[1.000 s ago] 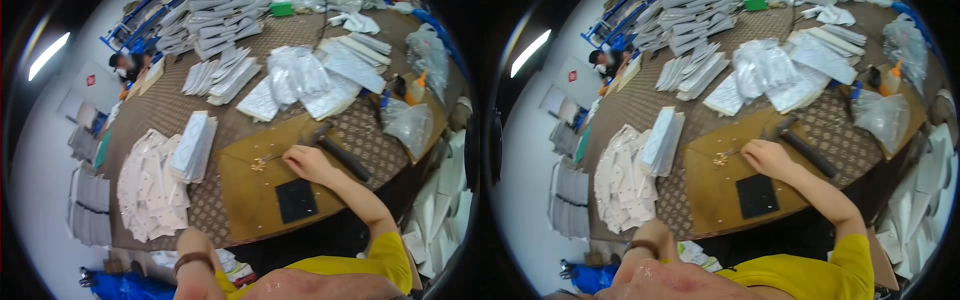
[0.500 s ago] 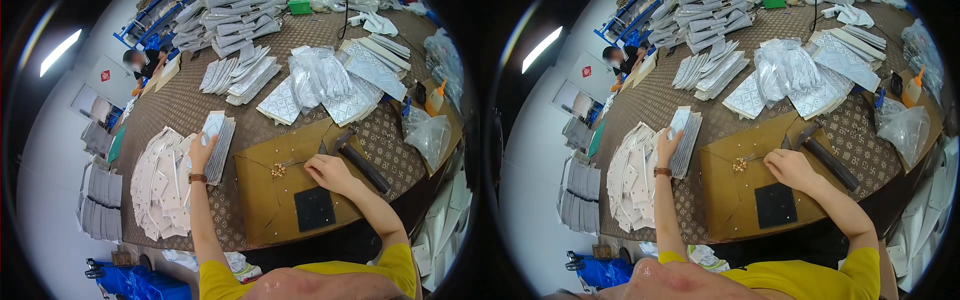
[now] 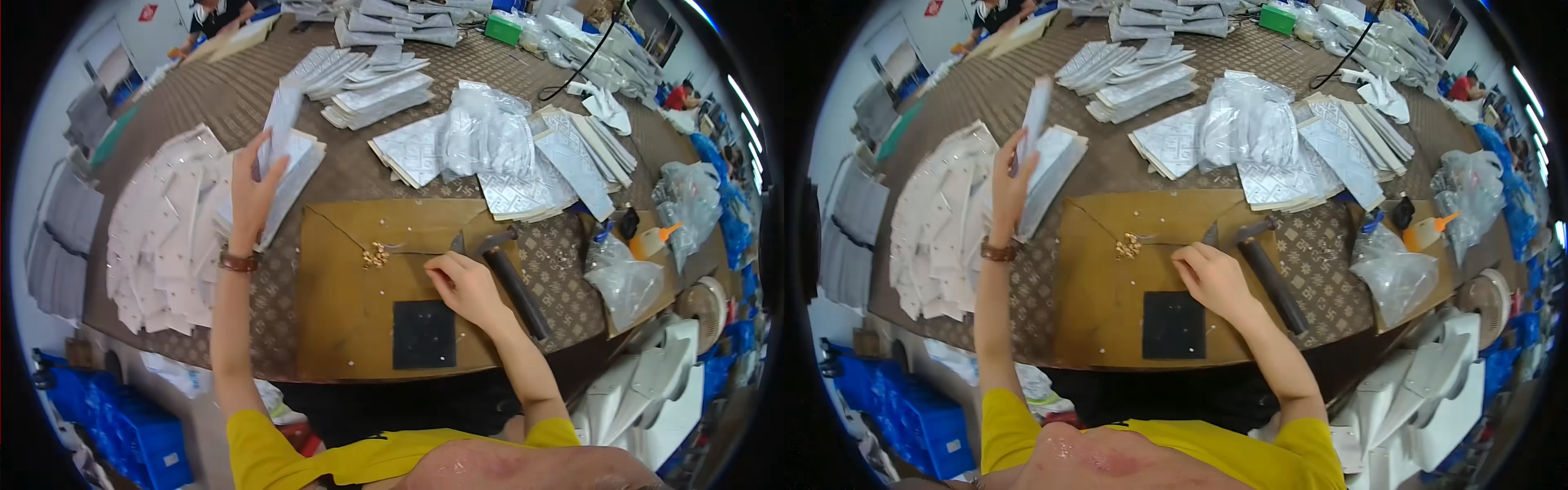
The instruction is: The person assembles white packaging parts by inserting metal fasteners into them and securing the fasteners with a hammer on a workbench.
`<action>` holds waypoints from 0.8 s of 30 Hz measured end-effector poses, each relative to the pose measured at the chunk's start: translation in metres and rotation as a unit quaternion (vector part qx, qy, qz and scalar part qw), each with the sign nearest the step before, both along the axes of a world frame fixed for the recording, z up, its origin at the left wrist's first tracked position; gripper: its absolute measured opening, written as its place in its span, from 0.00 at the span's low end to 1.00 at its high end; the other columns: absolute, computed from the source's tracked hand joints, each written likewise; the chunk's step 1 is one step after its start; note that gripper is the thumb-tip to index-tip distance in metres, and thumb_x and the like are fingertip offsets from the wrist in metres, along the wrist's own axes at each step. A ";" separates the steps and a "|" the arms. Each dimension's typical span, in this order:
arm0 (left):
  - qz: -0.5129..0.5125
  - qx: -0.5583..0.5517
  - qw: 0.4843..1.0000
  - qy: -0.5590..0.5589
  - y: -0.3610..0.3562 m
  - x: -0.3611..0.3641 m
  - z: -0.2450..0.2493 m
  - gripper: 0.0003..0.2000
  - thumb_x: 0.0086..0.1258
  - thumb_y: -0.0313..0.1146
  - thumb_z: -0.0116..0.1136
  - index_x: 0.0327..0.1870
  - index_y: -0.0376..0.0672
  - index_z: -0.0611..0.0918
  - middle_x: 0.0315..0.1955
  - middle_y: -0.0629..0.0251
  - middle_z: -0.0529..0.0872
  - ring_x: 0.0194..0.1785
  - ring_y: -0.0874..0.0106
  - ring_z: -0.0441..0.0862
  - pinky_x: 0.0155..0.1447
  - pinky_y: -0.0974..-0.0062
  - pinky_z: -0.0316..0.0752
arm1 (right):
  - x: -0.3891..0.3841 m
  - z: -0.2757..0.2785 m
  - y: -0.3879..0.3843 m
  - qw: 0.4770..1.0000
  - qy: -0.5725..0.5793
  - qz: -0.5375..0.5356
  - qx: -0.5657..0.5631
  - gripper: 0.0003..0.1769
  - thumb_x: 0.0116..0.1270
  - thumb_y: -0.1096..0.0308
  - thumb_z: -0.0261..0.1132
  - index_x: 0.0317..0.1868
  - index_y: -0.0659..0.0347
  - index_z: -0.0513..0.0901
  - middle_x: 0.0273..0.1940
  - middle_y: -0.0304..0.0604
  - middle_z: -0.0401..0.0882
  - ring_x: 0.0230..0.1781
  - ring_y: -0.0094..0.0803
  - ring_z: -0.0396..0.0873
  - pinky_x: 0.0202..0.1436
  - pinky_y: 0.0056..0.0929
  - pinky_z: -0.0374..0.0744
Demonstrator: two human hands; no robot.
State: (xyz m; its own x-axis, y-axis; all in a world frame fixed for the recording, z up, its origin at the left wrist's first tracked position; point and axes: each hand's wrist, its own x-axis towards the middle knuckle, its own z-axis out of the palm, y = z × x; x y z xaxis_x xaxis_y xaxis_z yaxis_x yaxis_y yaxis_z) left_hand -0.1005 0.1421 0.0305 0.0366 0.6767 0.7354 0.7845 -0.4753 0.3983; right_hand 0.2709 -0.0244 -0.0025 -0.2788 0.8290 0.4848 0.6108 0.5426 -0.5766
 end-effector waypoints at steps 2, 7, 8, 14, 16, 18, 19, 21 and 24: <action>-0.207 -0.187 0.906 -0.319 -0.026 0.020 0.020 0.37 0.76 0.62 0.59 0.77 0.43 0.76 0.66 0.47 0.82 0.61 0.59 0.84 0.63 0.61 0.81 | 0.001 -0.002 0.002 1.000 -0.014 -0.004 -0.007 0.05 0.70 0.76 0.73 0.43 0.61 0.87 0.35 0.45 0.84 0.30 0.41 0.85 0.33 0.34 0.82; -0.556 -0.326 0.485 -0.591 -0.061 0.051 0.000 0.43 0.83 0.68 0.37 0.84 0.40 0.64 0.74 0.39 0.75 0.58 0.60 0.86 0.60 0.63 0.83 | -0.008 -0.009 0.001 0.999 -0.017 -0.035 -0.025 0.04 0.70 0.76 0.73 0.44 0.61 0.87 0.36 0.44 0.83 0.30 0.39 0.85 0.33 0.33 0.82; -0.556 -0.326 0.480 -0.595 -0.066 0.055 -0.003 0.43 0.83 0.68 0.37 0.84 0.40 0.64 0.74 0.39 0.75 0.58 0.60 0.86 0.60 0.63 0.83 | -0.009 -0.009 0.003 0.999 -0.019 -0.040 -0.030 0.04 0.70 0.77 0.72 0.44 0.61 0.87 0.36 0.44 0.83 0.30 0.39 0.85 0.33 0.33 0.82; -0.464 -0.335 0.505 -0.646 -0.077 0.054 -0.003 0.44 0.82 0.68 0.39 0.86 0.39 0.60 0.74 0.35 0.73 0.59 0.60 0.85 0.58 0.63 0.83 | -0.040 -0.003 0.024 0.999 -0.040 0.007 -0.018 0.05 0.70 0.74 0.73 0.44 0.61 0.88 0.38 0.43 0.83 0.34 0.41 0.86 0.35 0.35 0.83; -0.485 -0.323 0.509 -0.634 -0.074 0.047 -0.009 0.44 0.82 0.68 0.40 0.85 0.39 0.61 0.74 0.36 0.73 0.60 0.61 0.85 0.59 0.64 0.82 | -0.050 -0.004 0.031 0.997 -0.079 0.011 0.023 0.05 0.70 0.73 0.74 0.44 0.61 0.88 0.39 0.42 0.84 0.37 0.43 0.86 0.38 0.37 0.84; -0.469 -0.291 0.593 -0.585 -0.072 0.038 -0.011 0.43 0.81 0.66 0.46 0.85 0.40 0.63 0.72 0.41 0.76 0.61 0.63 0.83 0.62 0.65 0.80 | -0.055 -0.011 0.038 0.996 -0.088 0.011 0.025 0.05 0.69 0.72 0.74 0.44 0.61 0.88 0.40 0.42 0.84 0.38 0.43 0.86 0.39 0.37 0.84; -0.459 -0.274 0.635 -0.558 -0.074 0.034 -0.010 0.43 0.80 0.65 0.50 0.84 0.40 0.65 0.71 0.43 0.77 0.62 0.64 0.83 0.64 0.66 0.79 | -0.058 -0.015 0.042 0.995 -0.097 0.011 0.032 0.05 0.69 0.72 0.74 0.44 0.60 0.88 0.40 0.42 0.84 0.40 0.44 0.86 0.40 0.38 0.85; -0.423 -0.274 0.711 -0.489 -0.083 0.034 0.005 0.42 0.78 0.61 0.55 0.83 0.39 0.66 0.69 0.47 0.77 0.63 0.65 0.81 0.66 0.67 0.77 | -0.062 -0.019 0.048 0.994 -0.107 0.010 0.037 0.05 0.68 0.72 0.74 0.43 0.60 0.88 0.40 0.42 0.84 0.41 0.44 0.86 0.41 0.38 0.85; -0.351 -0.272 0.829 -0.340 -0.092 0.043 0.010 0.40 0.74 0.54 0.66 0.81 0.37 0.70 0.67 0.53 0.78 0.66 0.66 0.79 0.70 0.68 0.73 | -0.062 -0.015 0.047 0.990 -0.135 -0.001 0.027 0.05 0.66 0.73 0.74 0.41 0.60 0.88 0.40 0.42 0.84 0.42 0.44 0.86 0.41 0.39 0.84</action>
